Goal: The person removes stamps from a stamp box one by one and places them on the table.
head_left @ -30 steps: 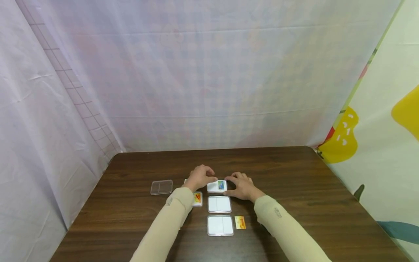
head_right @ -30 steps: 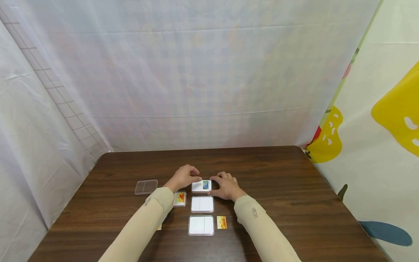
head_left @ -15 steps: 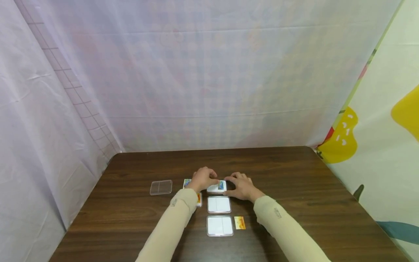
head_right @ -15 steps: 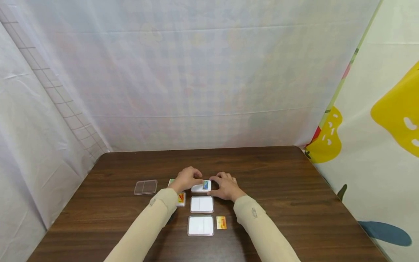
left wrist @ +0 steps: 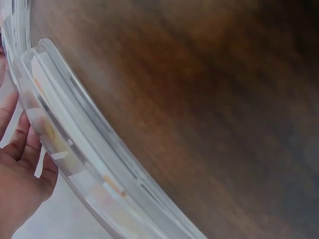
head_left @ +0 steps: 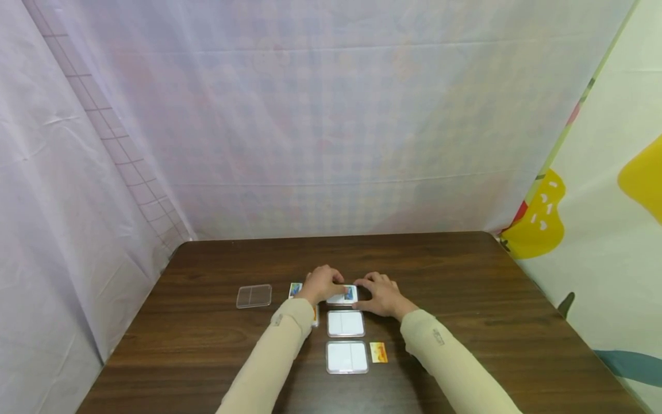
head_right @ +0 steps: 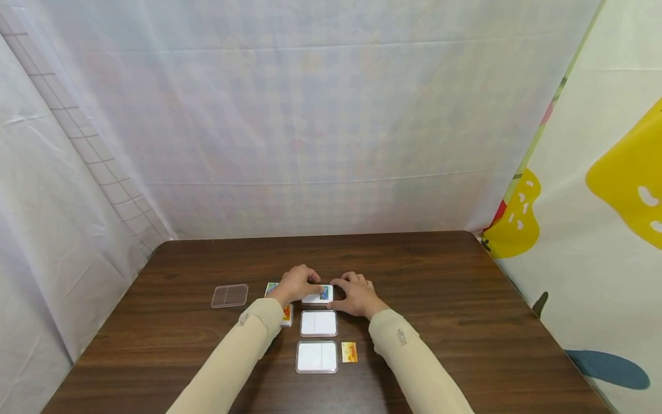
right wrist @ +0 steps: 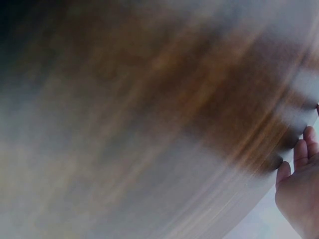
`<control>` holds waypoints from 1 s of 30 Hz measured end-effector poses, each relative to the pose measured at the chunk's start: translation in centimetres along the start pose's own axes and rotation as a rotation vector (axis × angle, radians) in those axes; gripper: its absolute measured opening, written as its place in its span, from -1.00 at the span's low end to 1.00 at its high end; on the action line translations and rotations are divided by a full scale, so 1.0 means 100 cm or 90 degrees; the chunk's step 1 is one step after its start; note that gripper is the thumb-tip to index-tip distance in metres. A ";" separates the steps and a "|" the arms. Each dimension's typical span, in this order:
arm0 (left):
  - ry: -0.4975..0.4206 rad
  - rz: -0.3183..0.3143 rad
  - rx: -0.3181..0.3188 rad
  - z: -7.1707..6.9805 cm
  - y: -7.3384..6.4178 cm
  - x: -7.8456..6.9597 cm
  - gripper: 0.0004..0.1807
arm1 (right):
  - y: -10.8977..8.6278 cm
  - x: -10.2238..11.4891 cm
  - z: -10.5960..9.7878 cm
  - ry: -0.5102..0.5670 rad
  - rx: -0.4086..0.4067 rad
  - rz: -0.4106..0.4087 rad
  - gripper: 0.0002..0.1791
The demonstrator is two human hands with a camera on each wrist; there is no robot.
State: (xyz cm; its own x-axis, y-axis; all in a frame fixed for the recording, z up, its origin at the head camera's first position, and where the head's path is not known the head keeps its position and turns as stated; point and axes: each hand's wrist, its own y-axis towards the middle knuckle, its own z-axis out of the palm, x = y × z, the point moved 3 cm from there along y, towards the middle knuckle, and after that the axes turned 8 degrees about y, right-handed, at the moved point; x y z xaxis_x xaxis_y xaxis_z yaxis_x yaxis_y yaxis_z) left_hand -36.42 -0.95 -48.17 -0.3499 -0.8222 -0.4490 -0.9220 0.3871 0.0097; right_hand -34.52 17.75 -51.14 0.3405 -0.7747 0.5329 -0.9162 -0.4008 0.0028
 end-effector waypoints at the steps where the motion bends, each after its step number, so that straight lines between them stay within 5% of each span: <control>1: 0.000 -0.002 0.003 0.000 0.000 0.000 -0.68 | 0.000 0.000 0.000 0.001 -0.001 -0.001 -0.25; 30: 0.046 0.007 -0.006 0.004 0.003 0.001 -0.74 | 0.001 -0.001 0.001 0.004 -0.002 0.004 -0.27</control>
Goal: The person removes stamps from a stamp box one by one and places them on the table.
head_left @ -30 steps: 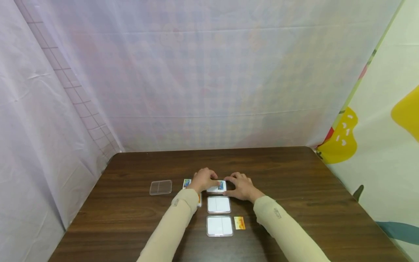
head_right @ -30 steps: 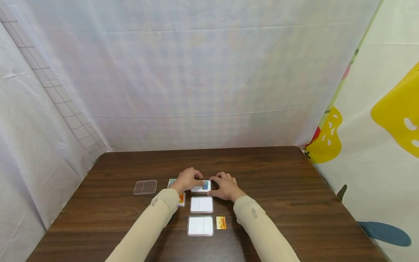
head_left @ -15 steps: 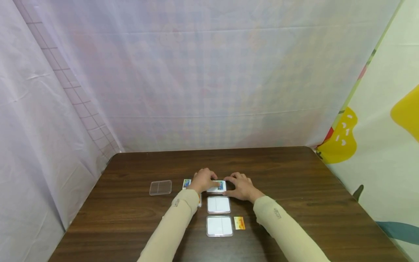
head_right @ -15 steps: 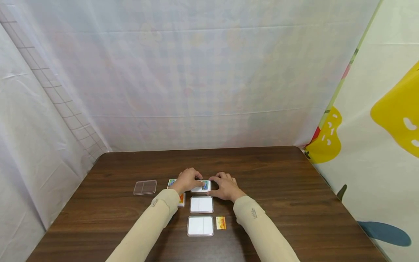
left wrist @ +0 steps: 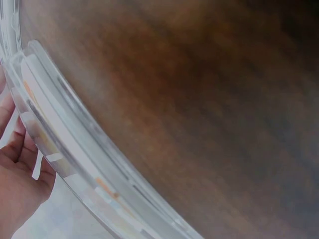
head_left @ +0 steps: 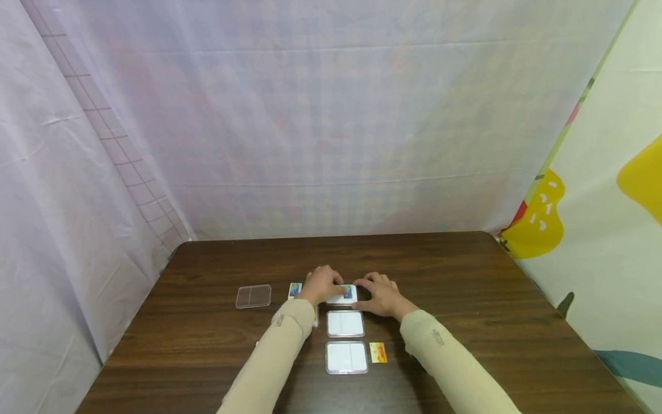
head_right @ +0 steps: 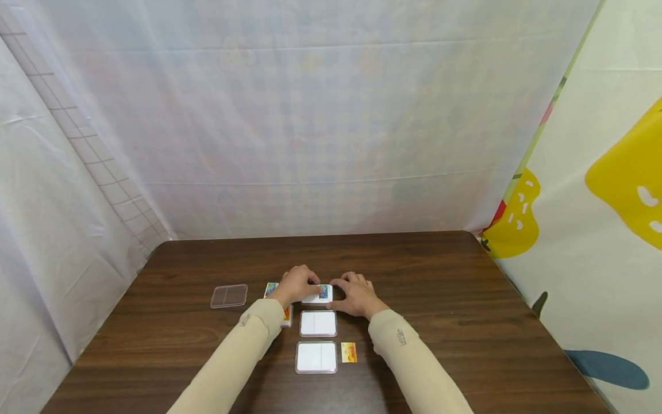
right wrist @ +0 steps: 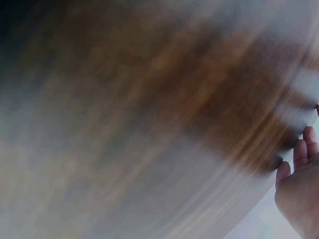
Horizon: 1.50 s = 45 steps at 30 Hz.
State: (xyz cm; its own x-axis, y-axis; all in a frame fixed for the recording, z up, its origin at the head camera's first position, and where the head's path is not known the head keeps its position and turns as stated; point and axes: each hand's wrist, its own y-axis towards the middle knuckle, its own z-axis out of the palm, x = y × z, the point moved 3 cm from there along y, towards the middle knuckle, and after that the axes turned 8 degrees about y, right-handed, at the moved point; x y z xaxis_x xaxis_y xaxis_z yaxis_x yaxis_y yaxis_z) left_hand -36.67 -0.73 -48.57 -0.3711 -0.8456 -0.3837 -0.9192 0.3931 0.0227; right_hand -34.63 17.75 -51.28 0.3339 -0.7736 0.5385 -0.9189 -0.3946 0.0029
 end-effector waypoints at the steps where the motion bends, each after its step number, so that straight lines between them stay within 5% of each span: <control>1: 0.000 0.001 -0.002 0.000 0.000 0.000 -0.75 | 0.000 0.000 0.000 -0.001 0.000 0.000 -0.27; 17: 0.011 -0.013 0.009 -0.003 -0.003 -0.002 -0.76 | -0.004 0.012 -0.006 -0.009 0.009 0.003 -0.29; 45: -0.003 0.009 -0.036 -0.004 -0.001 0.000 -0.88 | -0.001 0.004 -0.002 -0.010 0.006 -0.001 -0.24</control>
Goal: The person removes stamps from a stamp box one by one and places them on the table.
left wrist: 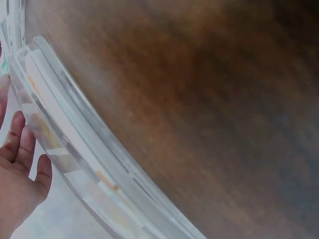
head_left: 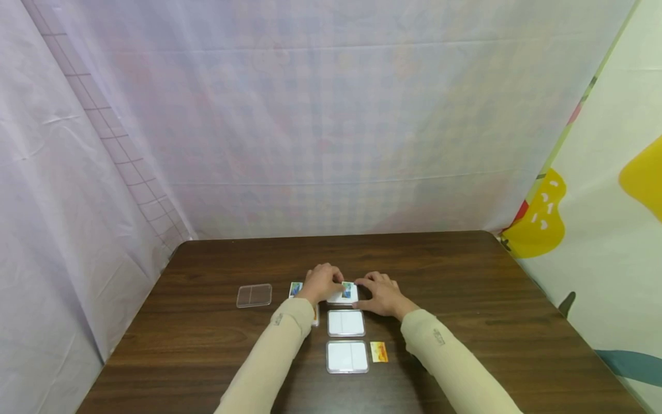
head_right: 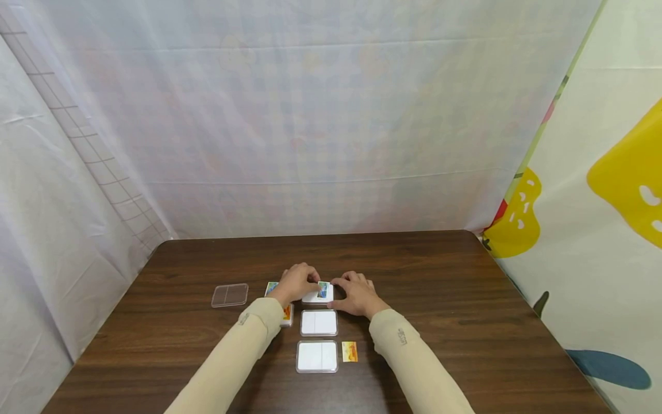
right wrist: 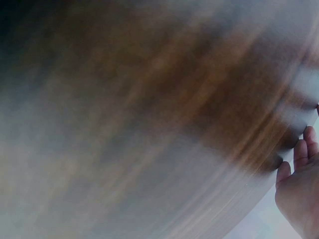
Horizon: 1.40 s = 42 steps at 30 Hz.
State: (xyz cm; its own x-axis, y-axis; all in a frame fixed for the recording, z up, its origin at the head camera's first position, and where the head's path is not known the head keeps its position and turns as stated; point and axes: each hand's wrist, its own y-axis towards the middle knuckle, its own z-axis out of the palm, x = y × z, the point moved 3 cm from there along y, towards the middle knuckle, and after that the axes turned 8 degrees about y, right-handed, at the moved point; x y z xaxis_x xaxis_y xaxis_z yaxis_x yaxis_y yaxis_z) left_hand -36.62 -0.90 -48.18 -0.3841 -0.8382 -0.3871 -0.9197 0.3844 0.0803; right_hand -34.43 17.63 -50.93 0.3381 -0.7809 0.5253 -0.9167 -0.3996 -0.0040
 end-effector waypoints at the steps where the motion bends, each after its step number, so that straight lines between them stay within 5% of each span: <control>1: 0.002 0.002 -0.003 0.000 0.000 0.000 -0.89 | -0.001 0.002 -0.001 -0.002 0.000 -0.001 -0.24; 32: -0.051 0.051 -0.021 -0.014 -0.003 0.006 -0.95 | -0.002 0.011 -0.007 -0.018 -0.001 0.017 -0.27; 42: -0.113 0.040 0.020 -0.022 -0.004 0.014 -0.94 | -0.001 0.009 -0.006 -0.023 -0.001 0.023 -0.25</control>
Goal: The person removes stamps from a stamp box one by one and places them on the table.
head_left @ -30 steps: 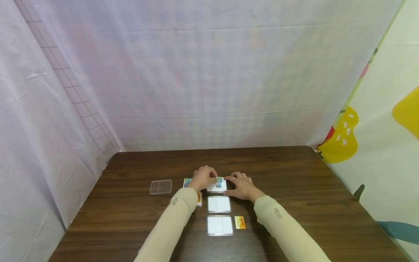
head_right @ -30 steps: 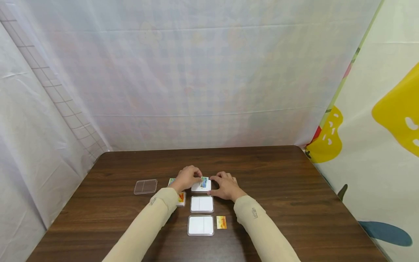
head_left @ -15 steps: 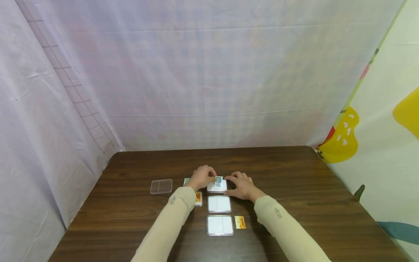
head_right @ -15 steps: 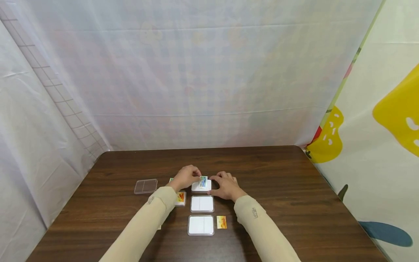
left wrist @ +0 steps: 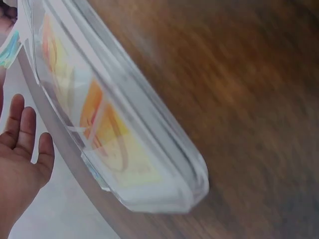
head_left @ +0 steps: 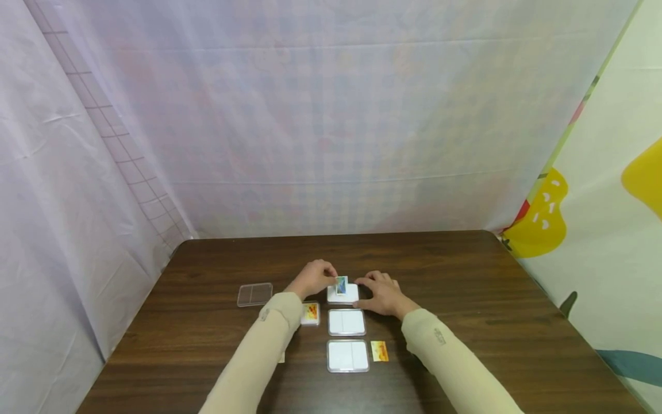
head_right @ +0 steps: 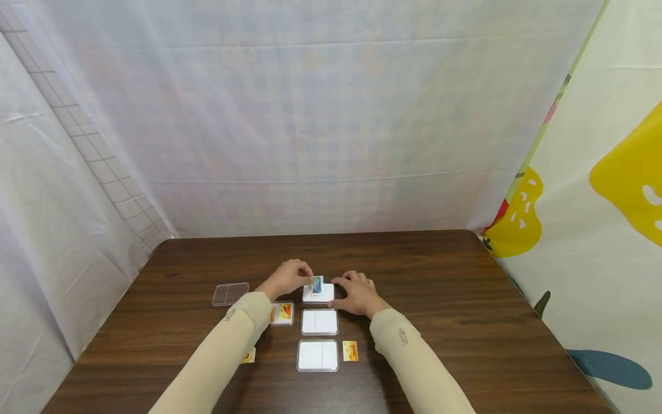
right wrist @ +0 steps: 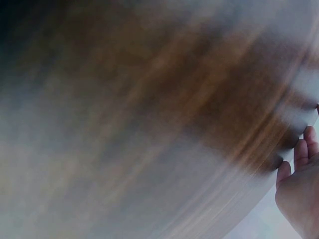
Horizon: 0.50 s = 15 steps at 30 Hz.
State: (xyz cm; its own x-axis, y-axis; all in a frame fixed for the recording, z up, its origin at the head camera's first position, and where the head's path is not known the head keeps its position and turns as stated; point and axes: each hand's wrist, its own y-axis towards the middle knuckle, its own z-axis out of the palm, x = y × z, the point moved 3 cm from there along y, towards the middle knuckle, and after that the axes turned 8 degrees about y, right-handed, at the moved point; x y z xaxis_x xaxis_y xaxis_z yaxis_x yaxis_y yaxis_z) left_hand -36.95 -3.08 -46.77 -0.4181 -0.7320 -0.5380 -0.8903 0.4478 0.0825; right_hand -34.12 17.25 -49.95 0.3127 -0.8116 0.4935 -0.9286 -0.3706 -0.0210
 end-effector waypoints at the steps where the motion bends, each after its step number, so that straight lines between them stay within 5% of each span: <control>1: -0.003 -0.001 0.002 -0.001 -0.001 0.001 -0.94 | 0.000 0.000 0.000 -0.001 0.001 0.001 -0.25; 15: -0.045 -0.032 -0.013 -0.021 -0.008 0.017 -0.91 | -0.003 0.002 -0.002 0.008 0.011 0.002 -0.24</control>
State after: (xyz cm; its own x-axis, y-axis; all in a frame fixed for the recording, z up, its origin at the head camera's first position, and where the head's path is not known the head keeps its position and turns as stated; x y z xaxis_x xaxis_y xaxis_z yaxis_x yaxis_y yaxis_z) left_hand -37.28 -5.77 -45.97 -0.3591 -0.7150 -0.5999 -0.9139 0.3998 0.0706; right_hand -33.84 17.25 -49.64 0.3077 -0.8066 0.5047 -0.9259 -0.3761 -0.0366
